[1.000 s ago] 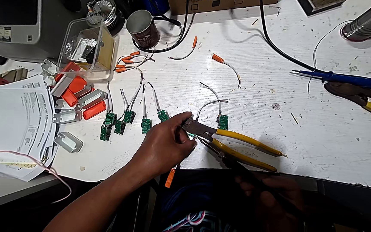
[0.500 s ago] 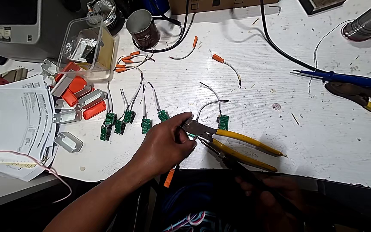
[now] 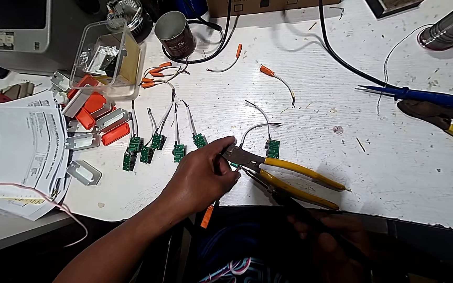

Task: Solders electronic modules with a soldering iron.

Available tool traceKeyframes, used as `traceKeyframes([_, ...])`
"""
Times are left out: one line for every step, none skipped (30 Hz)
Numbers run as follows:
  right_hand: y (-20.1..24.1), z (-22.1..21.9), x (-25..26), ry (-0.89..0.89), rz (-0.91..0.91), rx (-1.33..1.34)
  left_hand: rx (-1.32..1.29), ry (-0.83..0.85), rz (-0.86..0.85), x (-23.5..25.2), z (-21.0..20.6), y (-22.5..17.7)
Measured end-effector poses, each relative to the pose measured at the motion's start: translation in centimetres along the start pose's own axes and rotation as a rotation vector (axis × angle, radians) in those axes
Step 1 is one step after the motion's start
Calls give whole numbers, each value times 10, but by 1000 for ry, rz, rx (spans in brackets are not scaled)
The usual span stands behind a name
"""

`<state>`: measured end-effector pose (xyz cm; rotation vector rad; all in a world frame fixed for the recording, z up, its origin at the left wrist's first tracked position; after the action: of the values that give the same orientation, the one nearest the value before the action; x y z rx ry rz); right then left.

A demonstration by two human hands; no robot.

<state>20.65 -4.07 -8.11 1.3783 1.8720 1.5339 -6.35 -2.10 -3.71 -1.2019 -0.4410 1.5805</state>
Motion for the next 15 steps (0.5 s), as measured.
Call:
traceKeyframes([0, 0, 0, 0, -2, -1, 3, 2, 0, 0, 0, 0])
traceKeyframes([-1, 0, 0, -2, -2, 3, 3, 3, -1, 0, 0, 0])
traceKeyframes([-1, 0, 0, -3, 0, 8, 4, 4, 1, 0, 0, 0])
traceKeyframes([-1, 1, 0, -4, 1, 13, 5, 5, 2, 0, 0, 0])
traceKeyframes([-1, 1, 0, -5, 2, 15, 5, 5, 3, 0, 0, 0])
traceKeyframes([-1, 1, 0, -7, 2, 13, 8, 3, 4, 0, 0, 0])
traceKeyframes([-1, 1, 0, -9, 3, 14, 8, 2, 5, 0, 0, 1])
traceKeyframes([-1, 1, 0, -11, 2, 15, 7, 4, 5, 0, 0, 0])
traceKeyframes([-1, 1, 0, -9, 2, 14, 5, 6, 6, 0, 0, 0])
traceKeyframes([-1, 1, 0, -8, 2, 12, 4, 6, 6, 0, 0, 0])
traceKeyframes([-1, 1, 0, -7, 3, 10, 6, 6, 6, 0, 0, 0])
traceKeyframes([-1, 1, 0, -4, 2, 8, 8, 6, 5, 0, 0, 0])
traceKeyframes([0, 0, 1, 0, 2, 6, 9, 7, 5, 0, 0, 0])
traceKeyframes([0, 0, 1, 3, 4, 8, 11, 8, 8, 0, 0, 0])
traceKeyframes([0, 0, 1, 3, 3, 8, 10, 8, 9, 0, 0, 0])
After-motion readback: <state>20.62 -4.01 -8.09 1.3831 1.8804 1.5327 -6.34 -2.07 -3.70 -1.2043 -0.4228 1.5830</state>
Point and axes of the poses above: each hand's wrist, its own x-axis towards the middle knuckle, its own z-axis out of the back of the hand, y = z × x, the point moved 8 cm from there along x, towards the middle knuckle, and after that the axes turned 13 degrees about y, right-handed, at the moved point
